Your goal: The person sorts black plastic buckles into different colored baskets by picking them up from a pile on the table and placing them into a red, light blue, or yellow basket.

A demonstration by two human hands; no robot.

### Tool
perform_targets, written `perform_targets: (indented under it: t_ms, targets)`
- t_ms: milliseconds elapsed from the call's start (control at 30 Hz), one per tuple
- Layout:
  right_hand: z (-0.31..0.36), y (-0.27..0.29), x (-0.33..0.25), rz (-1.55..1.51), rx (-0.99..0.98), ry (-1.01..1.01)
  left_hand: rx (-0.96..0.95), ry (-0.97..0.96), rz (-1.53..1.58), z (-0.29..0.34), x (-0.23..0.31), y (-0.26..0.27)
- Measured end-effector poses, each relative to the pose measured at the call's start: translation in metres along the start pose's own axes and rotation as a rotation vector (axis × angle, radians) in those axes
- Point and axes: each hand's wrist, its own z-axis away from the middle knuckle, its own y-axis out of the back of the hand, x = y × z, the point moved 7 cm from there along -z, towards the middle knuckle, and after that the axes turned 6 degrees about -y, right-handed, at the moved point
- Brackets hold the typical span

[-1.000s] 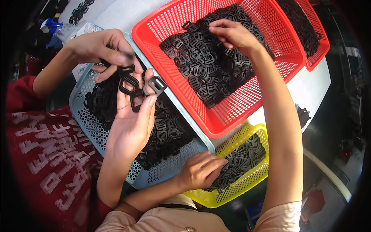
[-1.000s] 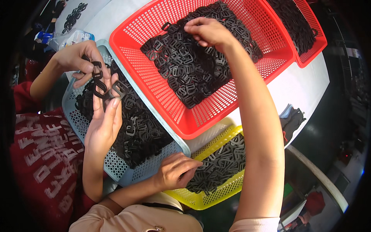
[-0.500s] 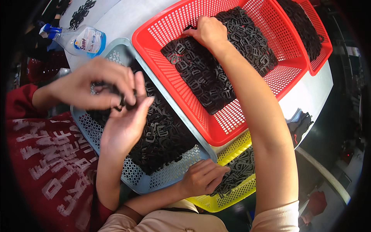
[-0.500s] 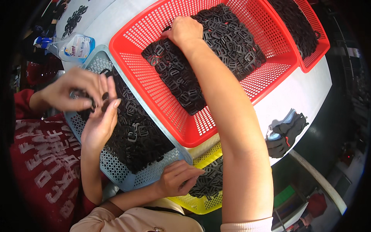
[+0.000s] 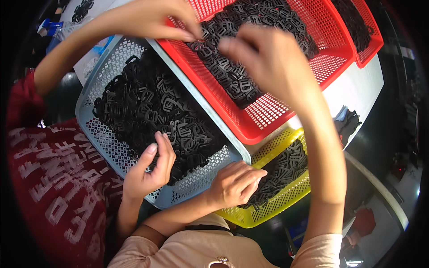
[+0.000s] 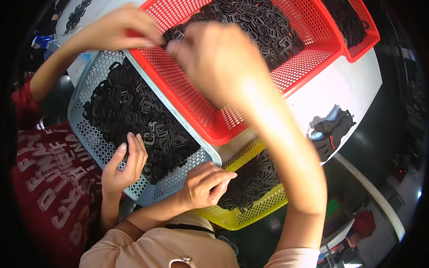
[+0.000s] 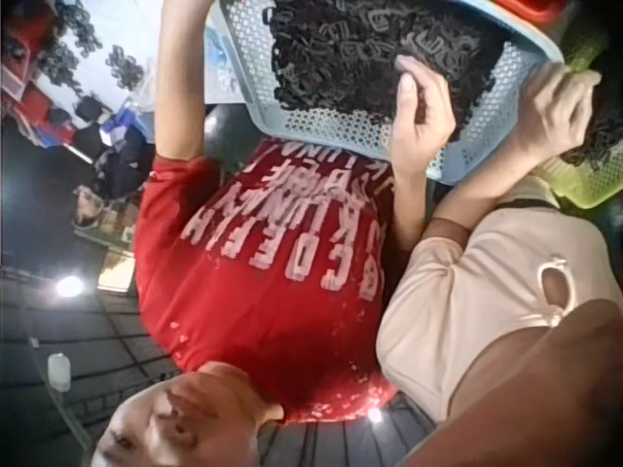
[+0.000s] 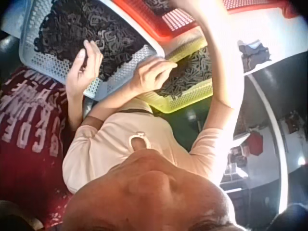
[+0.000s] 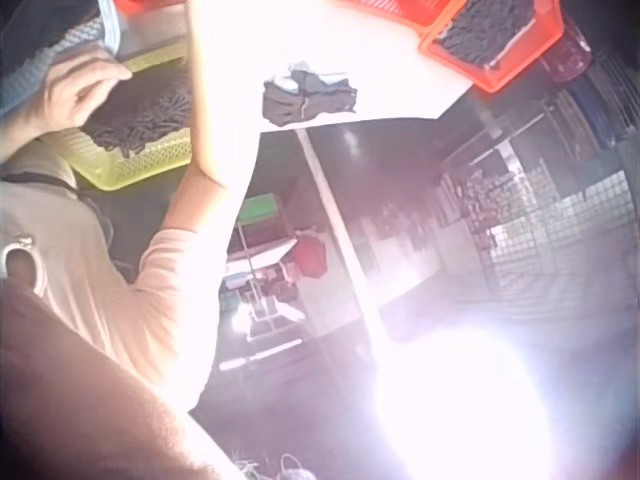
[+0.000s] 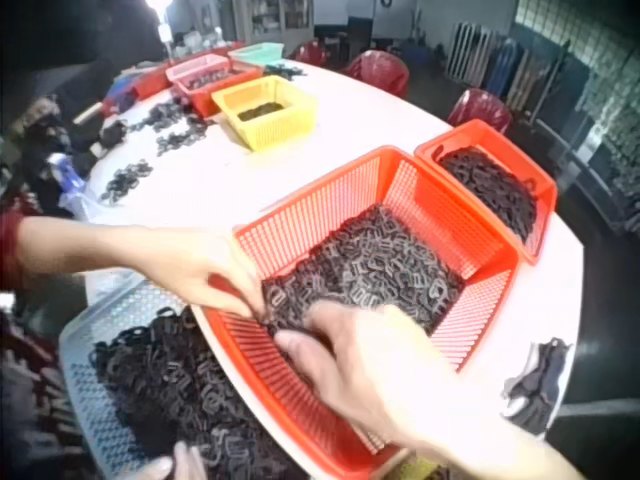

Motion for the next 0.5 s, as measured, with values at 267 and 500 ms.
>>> perform_targets:
  t_ms: [267, 500]
  targets:
    - [0.114, -0.044, -0.059, 0.075, -0.144, 0.128, 0.029, -0.149, -0.158, -0.012, 0.015, 0.003]
    - [0.024, 0.041, 0.107, 0.253, 0.05, -0.212, -0.034, -0.017, -0.037, -0.012, 0.011, -0.004]
